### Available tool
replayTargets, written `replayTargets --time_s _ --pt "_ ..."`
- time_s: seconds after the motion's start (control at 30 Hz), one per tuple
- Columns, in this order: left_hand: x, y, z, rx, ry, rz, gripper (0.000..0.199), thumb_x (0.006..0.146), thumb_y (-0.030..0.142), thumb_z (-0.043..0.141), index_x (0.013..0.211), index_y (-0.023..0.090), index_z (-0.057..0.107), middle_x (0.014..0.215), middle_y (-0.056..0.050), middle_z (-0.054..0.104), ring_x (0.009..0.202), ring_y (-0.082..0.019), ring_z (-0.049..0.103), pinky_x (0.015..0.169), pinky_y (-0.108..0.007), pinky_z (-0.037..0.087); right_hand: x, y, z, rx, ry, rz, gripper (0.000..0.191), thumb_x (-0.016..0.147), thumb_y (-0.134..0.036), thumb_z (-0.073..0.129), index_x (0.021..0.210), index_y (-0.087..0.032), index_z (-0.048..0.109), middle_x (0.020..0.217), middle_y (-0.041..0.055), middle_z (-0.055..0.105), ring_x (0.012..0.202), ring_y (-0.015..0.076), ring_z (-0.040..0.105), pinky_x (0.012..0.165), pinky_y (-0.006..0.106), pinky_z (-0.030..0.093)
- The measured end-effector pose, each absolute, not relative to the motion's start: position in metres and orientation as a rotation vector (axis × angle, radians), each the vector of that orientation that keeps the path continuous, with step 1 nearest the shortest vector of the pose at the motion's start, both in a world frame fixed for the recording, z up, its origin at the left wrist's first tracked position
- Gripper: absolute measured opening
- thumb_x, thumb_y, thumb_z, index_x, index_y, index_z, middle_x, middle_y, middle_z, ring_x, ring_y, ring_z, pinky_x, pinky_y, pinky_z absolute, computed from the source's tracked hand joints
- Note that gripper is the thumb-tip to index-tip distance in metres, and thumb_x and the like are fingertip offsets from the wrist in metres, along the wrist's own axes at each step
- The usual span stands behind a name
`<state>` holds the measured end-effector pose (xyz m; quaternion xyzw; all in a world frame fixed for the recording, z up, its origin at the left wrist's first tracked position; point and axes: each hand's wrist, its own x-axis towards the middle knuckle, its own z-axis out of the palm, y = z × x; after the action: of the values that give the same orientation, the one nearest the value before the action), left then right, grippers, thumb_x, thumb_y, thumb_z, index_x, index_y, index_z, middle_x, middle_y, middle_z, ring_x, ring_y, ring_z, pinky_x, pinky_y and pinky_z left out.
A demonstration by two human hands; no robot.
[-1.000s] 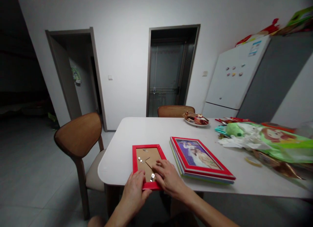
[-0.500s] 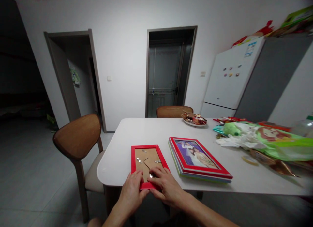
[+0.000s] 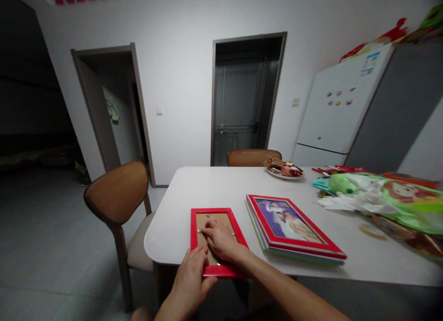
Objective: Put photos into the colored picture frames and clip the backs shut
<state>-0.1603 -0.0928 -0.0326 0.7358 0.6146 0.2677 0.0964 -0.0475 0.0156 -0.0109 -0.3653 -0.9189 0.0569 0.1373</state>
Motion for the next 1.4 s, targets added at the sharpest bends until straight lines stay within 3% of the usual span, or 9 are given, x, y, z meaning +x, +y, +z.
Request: replayTargets --time_s 0.23,0.4,0.57,0.7,0.8,1.13,1.4 --pt "-0.163 -0.093 -0.034 2.172 1.773 0.857 0.053 0.063 0.02 0.059 0.114 0.014 0.046 0.118 -0.011 0.051 0.111 -0.024 0.043 0.096 -0.043 0.032 -0.048 0.015 -0.014 -0.924 -2.789 0.026 0.024 0.079 -0.026 0.042 0.097 -0.02 0.057 0.097 0.0086 0.051 0.091 0.0199 0.04 0.073 0.03 0.031" --pt "-0.161 -0.095 -0.03 2.156 1.799 0.832 0.054 0.062 0.02 0.061 0.114 0.012 0.046 0.119 -0.013 0.05 0.111 -0.024 0.043 0.096 -0.041 0.032 -0.046 0.023 -0.015 -0.894 -2.773 0.088 0.024 0.078 -0.025 0.043 0.095 -0.02 0.058 0.099 0.0075 0.053 0.094 0.0199 0.043 0.075 0.03 0.032" --pt "-0.16 -0.097 -0.028 2.167 1.816 0.788 0.055 0.063 0.021 0.061 0.115 0.013 0.045 0.118 -0.012 0.051 0.112 -0.025 0.042 0.098 -0.043 0.029 -0.043 0.048 -0.013 -1.206 -2.443 0.283 0.028 0.08 -0.026 0.04 0.099 -0.016 0.058 0.097 0.0083 0.06 0.087 0.0148 0.052 0.072 0.023 0.034" --pt "-0.157 -0.1 -0.026 2.162 1.836 0.718 0.058 0.061 0.02 0.062 0.115 0.012 0.044 0.117 -0.013 0.051 0.114 -0.025 0.041 0.1 -0.042 0.027 -0.048 0.07 -0.014 -1.388 -2.358 0.301 0.024 0.078 -0.027 0.042 0.08 -0.017 0.063 0.08 0.0063 0.065 0.073 0.0143 0.056 0.059 0.021 0.034" --pt "-0.155 -0.104 -0.024 2.144 1.834 0.686 0.057 0.061 0.02 0.061 0.115 0.013 0.045 0.119 -0.012 0.05 0.114 -0.025 0.041 0.1 -0.042 0.026 -0.056 0.079 -0.017 -1.506 -2.301 0.28 0.022 0.076 -0.028 0.045 0.077 -0.017 0.063 0.078 0.0079 0.065 0.071 0.016 0.057 0.056 0.022 0.033" --pt "-0.152 -0.107 -0.022 2.123 1.843 0.687 0.054 0.062 0.022 0.059 0.114 0.013 0.046 0.118 -0.011 0.051 0.114 -0.024 0.04 0.101 -0.041 0.026 -0.059 0.085 -0.024 -1.535 -2.296 0.292 0.017 0.073 -0.03 0.05 0.075 -0.018 0.062 0.079 0.0049 0.065 0.071 0.0137 0.057 0.059 0.021 0.034" --pt "-0.156 -0.11 -0.017 2.144 1.868 0.592 0.058 0.061 0.023 0.06 0.116 0.012 0.043 0.117 -0.012 0.052 0.113 -0.024 0.041 0.1 -0.041 0.025 -0.058 0.086 -0.019 -1.535 -2.167 0.337 0.019 0.073 -0.027 0.047 0.075 -0.014 0.061 0.08 0.0106 0.064 0.073 0.0165 0.056 0.06 0.024 0.034"
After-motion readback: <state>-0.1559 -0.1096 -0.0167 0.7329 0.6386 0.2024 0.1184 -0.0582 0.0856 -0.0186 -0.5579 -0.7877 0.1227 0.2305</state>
